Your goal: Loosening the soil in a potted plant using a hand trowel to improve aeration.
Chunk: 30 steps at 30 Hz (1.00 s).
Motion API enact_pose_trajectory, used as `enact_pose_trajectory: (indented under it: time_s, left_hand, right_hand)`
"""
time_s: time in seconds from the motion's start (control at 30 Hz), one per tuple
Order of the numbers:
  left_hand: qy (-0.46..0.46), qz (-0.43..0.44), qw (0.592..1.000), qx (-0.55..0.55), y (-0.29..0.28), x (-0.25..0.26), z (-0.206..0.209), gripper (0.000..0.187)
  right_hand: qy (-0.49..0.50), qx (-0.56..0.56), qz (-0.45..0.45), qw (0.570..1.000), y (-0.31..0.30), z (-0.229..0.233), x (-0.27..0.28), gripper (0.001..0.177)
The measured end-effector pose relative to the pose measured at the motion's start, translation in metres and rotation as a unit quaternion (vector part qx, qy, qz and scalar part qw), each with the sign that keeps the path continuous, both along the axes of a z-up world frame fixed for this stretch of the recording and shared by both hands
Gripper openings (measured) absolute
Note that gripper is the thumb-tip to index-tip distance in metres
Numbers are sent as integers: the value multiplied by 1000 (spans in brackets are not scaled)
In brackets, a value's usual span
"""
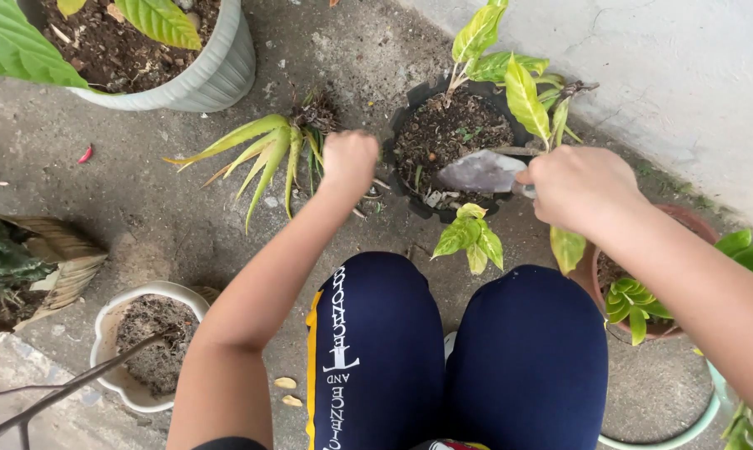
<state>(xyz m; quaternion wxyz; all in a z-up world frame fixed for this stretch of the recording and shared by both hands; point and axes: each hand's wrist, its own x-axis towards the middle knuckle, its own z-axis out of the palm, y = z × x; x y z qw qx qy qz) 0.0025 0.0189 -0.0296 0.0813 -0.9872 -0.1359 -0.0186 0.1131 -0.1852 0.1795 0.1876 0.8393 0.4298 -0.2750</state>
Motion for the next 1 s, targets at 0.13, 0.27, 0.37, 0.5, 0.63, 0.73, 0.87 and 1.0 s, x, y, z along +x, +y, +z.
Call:
enact_pose_trajectory:
  time_s: [0.13, 0.27, 0.37, 0.5, 0.63, 0.73, 0.87, 1.0]
  left_hand:
    - [28, -73, 987, -138, -30, 19, 0, 15]
    - [124, -108, 941, -295, -53, 35, 24, 21]
    - [201, -141, 919, -307, -62, 49, 0, 26]
    - [333, -143, 895, -259, -73, 60, -10, 10]
    - [332, -158, 897, -245, -76, 63, -15, 12]
    - [317, -132, 905, -253, -78, 62, -6, 20]
    - [288, -109, 909, -279, -80, 62, -7, 15]
    - [276, -84, 915, -282, -78, 62, -2, 13]
  right_hand:
    - [-6, -15, 32, 999, 19, 35, -18, 27]
    - [-39, -183, 33, 982, 21, 15, -28, 33]
    - [-55, -198, 52, 977, 21, 4, -28, 29]
    - [-41, -209, 20, 977, 24, 5, -28, 31]
    - [-26, -234, -2, 972, 26, 25, -26, 26]
    - [-33, -213, -19, 976, 20, 28, -24, 23]
    - [-63, -206, -66, 974, 18, 23, -19, 24]
    - [-41, -199, -60, 977, 17, 18, -17, 14]
